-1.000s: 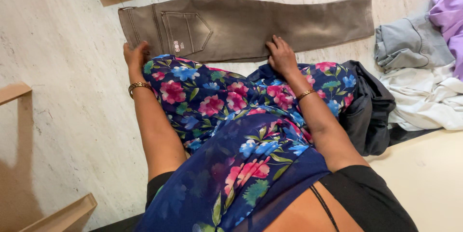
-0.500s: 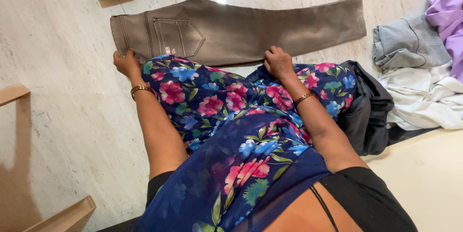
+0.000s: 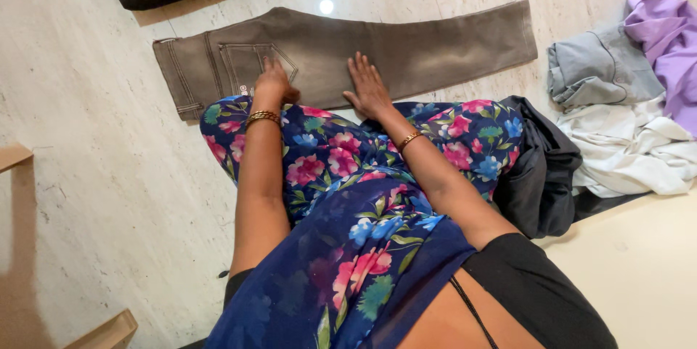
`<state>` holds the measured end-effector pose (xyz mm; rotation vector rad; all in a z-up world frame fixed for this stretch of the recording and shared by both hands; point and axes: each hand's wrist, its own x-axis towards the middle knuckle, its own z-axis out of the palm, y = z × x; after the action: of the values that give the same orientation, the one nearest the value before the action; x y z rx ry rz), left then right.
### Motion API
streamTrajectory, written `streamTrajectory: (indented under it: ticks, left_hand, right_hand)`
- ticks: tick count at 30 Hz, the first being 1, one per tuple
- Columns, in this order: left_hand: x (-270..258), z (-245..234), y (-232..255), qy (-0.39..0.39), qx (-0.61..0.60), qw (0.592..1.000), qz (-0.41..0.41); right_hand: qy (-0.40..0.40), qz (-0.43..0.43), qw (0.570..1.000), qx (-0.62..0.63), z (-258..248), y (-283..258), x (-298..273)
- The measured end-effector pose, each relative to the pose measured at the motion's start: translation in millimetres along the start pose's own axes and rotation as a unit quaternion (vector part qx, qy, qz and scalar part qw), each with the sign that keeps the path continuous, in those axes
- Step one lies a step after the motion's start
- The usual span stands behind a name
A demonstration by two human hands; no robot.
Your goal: The person sits on the floor and folds a striped shirt and a pair of trousers by hand. They smooth the fabric, fold sleeves and legs, and stack the folded items on the floor.
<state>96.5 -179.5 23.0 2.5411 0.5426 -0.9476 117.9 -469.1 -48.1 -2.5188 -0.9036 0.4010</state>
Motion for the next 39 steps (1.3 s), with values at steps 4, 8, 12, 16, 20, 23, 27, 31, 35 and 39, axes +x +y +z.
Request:
streamTrajectory:
  ticks: [4,8,12,16,20,23,27,31,35,39]
  left_hand:
    - [25,38,22,0.026,0.147,0.983,-0.111]
    - [52,60,22,0.060,0.124,0.979,-0.152]
    - [56,64,12,0.105,0.146,0.979,-0.095]
    - [50,57,19,0.089,0.203,0.972,-0.076]
    - [37,50,21,0.101,0.229,0.966,-0.060]
    - [32,44,21,0.115,0.239,0.962,-0.059]
    - [24,39,20,0.113,0.231,0.966,-0.031]
    - [19,15,22,0.049,0.201,0.978,-0.021]
    - [38,-25,50,0.412,0.199,0.864,0.210]
    - [45,-24,107,0.319,0.257,0.781,0.472]
  right_hand:
    - [0.020,0.134,0.986,-0.092,-35,79,-6]
    - [0.004,0.318,0.946,-0.064,-118,176,-30]
    - [-0.011,0.420,0.906,-0.045,-183,226,-60]
    - [0.036,0.434,0.896,-0.088,-202,232,-54]
    - [0.106,0.251,0.918,-0.287,-202,227,-27]
    - [0.038,0.147,0.932,-0.329,-207,223,-6]
    - [-0.064,0.195,0.901,-0.381,-218,224,2]
    - [-0.023,0.103,0.891,-0.442,-239,231,-17]
    - [0.015,0.016,0.924,-0.382,-269,230,-62]
    - [0.070,-0.039,0.919,-0.387,-295,198,-121]
